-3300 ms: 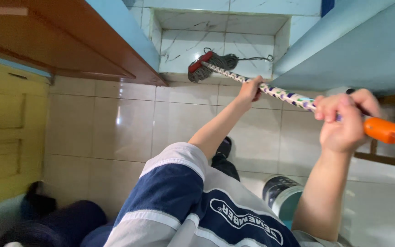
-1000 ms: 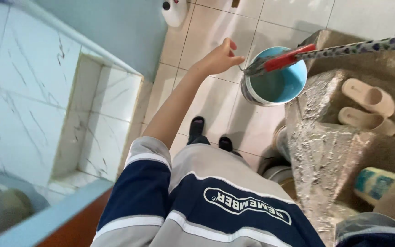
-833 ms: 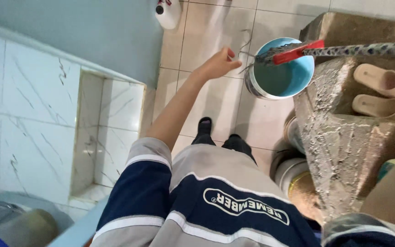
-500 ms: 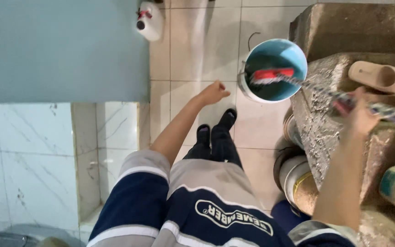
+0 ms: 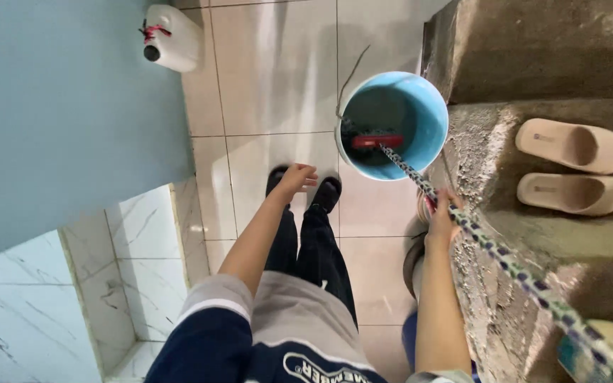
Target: The person mops the floor, moves two chairs aside to mop the newly cleared area, and then carries a bucket of water to a different spot to dip the mop.
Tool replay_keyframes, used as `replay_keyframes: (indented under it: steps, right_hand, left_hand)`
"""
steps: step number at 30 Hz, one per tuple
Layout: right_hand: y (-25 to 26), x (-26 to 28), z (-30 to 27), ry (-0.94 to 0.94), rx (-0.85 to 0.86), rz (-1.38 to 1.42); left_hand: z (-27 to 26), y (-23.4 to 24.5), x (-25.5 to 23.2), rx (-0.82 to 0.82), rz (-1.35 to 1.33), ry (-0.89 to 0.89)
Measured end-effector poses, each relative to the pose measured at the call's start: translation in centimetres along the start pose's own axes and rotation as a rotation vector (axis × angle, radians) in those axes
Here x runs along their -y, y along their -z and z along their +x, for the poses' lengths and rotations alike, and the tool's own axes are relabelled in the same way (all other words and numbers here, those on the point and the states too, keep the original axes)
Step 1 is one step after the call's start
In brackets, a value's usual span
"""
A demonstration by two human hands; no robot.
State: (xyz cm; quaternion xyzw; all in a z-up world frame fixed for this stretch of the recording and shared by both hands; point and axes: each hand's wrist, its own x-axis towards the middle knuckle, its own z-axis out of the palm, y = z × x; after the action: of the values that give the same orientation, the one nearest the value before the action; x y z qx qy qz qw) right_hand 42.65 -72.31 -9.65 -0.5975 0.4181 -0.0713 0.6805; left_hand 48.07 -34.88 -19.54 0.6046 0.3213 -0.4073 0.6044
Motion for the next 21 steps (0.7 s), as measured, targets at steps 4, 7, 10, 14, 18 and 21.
replay_keyframes:
  steps: [4,7,10,14,18,21]
  right_hand:
    - [-1.2,-5.0,2.0,-0.084,-0.109,0.165]
    - [-1.9,-6.4,1.7,-0.086,-0.166,0.147]
    - [-2.3,-8.7,2.7,-0.121,-0.23,0.113]
    - [-3.2,-11.2,2.9,-0.138,-0.299,0.144]
    - [-4.0,-13.5,2.3,-0.184,-0.355,0.213]
    - [-5.3,-14.0,1.8,-0.169,-0.344,0.251]
  left_hand:
    - [6.0,0.7,0.4,0.033,-0.158,0.06]
    - [9.0,0.6,1.1,0.033,-0.186,0.067]
    - [13.5,0.3,1.9,0.024,-0.144,0.06]
    - [19.9,-0.2,3.6,-0.013,-0.071,0.067]
    - [25.9,-0.3,4.8,-0.044,0.058,0.084]
    - [27.0,-0.9,2.6,-0.082,0.118,0.168]
